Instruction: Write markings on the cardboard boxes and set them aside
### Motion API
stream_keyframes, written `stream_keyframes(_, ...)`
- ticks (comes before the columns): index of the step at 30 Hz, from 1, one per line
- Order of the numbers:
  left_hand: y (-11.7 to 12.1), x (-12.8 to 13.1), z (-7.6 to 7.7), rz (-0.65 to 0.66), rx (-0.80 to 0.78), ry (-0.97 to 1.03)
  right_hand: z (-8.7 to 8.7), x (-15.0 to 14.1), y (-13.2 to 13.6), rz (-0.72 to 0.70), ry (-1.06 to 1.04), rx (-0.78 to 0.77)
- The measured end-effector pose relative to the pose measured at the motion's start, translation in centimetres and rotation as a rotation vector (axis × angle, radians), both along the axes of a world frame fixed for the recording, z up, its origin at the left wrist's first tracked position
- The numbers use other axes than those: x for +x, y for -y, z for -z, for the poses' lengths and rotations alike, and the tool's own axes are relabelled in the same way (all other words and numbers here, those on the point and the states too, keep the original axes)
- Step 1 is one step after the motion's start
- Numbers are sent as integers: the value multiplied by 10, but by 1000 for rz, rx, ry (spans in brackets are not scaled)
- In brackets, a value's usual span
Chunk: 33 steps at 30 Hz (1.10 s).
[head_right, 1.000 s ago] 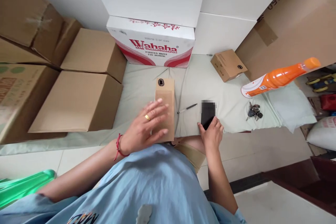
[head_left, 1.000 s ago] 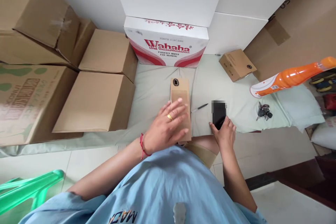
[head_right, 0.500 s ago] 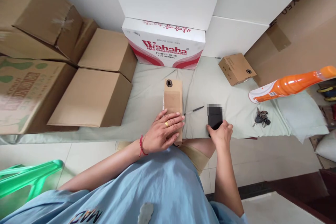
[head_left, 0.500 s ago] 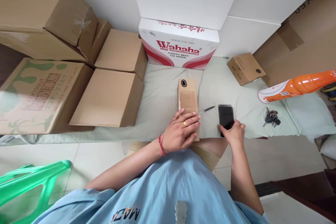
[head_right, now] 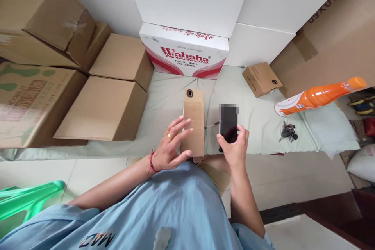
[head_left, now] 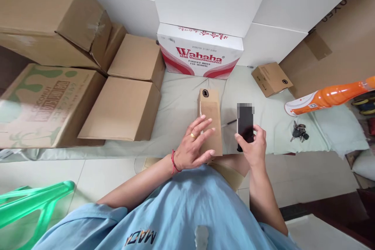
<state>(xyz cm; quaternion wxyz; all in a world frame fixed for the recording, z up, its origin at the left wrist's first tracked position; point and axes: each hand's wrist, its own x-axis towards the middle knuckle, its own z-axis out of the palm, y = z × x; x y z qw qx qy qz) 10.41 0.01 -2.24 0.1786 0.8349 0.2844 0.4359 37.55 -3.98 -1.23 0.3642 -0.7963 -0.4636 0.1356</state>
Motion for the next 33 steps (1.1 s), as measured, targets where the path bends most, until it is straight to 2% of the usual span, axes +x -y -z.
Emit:
stream_keyframes(4, 11, -12, 7, -144, -16, 15, -31, -59, -16, -191, 71, 169)
stream_keyframes(8, 26, -17, 18, -105, -67, -13, -43, -103, -28, -259, 85, 216)
stream_keyframes(12, 35, -19, 26, -96, -119, -47, -43, -124, -30, -292, 65, 169)
stream_keyframes(17, 35, -18, 30, -83, -163, -73, -44, -129, -28, -300, 93, 172)
stream_keyframes(20, 36, -16, 30, -88, -177, -74, -41, -112, -28, -280, 120, 185)
stream_keyframes(23, 39, -17, 32, -123, -225, -30, -28, -71, -26, -153, 158, 137)
stream_keyframes(28, 44, -27, 44, -135, -366, 11, 6, 12, -12, 166, 206, -224)
stream_keyframes(31, 44, -30, 50, -162, -481, -12, 23, 40, -1, 243, 199, -434)
stream_keyframes(33, 42, -29, 52, -162, -547, -31, 31, 47, 3, 258, 186, -494)
